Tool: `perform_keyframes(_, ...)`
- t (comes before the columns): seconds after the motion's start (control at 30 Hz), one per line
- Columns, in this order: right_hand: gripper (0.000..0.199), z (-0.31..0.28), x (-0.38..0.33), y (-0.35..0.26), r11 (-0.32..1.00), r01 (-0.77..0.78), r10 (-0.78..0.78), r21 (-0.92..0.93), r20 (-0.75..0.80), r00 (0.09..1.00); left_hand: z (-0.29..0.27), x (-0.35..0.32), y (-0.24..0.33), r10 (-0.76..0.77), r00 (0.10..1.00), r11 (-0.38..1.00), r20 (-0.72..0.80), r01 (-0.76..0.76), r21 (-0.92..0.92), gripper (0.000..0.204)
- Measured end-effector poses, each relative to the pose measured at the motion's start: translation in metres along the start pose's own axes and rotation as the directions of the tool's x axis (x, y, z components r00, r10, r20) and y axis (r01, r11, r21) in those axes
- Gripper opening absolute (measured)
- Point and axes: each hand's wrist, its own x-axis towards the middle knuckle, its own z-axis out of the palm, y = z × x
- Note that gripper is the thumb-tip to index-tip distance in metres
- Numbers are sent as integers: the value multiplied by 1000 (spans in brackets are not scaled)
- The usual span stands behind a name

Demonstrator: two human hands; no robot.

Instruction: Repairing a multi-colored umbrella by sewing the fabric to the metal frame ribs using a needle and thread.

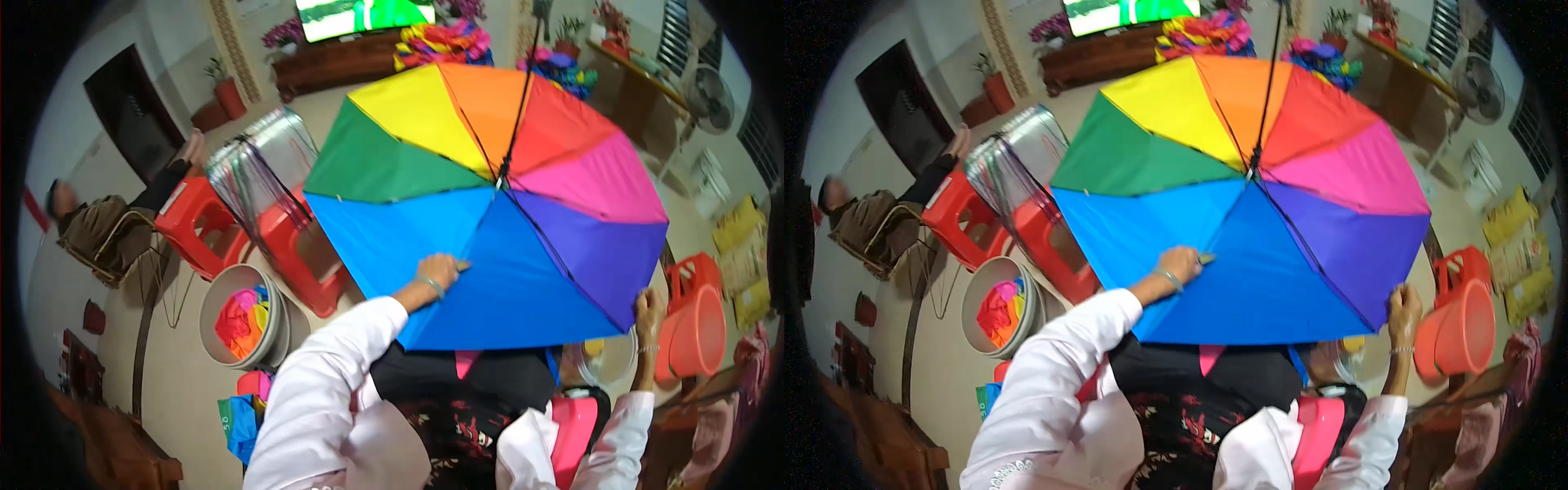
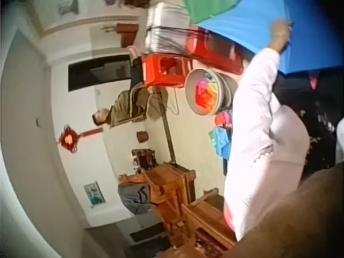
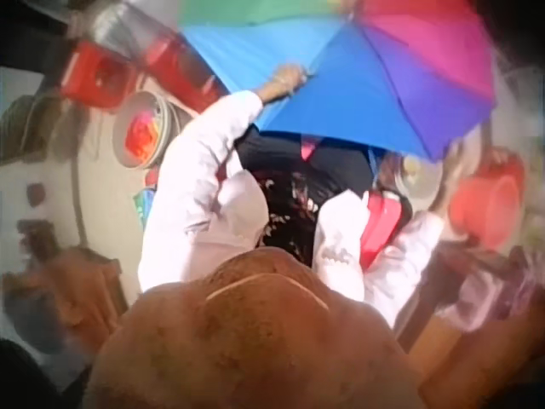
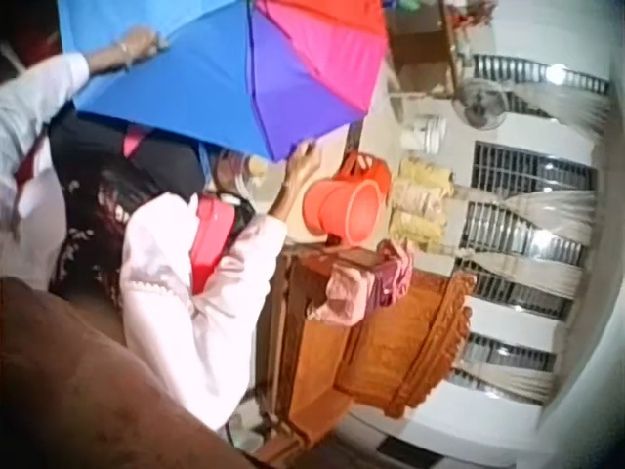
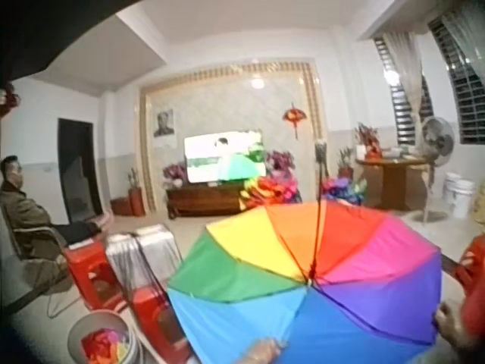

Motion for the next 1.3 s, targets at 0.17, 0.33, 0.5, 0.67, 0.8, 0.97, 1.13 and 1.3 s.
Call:
perform_keyframes(0.17,8,14,5,4,989,-24,21,148,17,1000,5,-9,7,-12,1000,999,-16,12,-38,25)
perform_keyframes(0.33,6,3,32,-4,954,167,-194,-250,-86,977,3,-4,6,-1,1000,997,-27,-1,-76,28)
perform_keyframes(0.5,8,-2,71,-76,973,220,-229,-65,-235,945,5,-19,4,4,997,990,-83,-16,-142,25)
perform_keyframes(0.67,7,64,73,-145,874,487,-482,1,-135,866,19,-26,16,-20,998,990,-67,11,-139,18)
perform_keyframes(0.8,7,160,53,-148,886,460,-463,49,128,877,46,-15,2,-4,983,989,-185,-24,-147,20)
perform_keyframes(0.97,12,236,6,-149,969,210,-249,133,499,830,31,1,-20,-94,987,915,130,137,-380,21)
perform_keyframes(1.13,11,261,-27,-126,986,168,-155,16,477,865,8,-11,14,-291,905,440,310,414,-796,22)
perform_keyframes(1.3,12,261,-51,-141,970,237,-200,-45,402,893,6,-19,18,-334,860,367,386,496,-787,18)
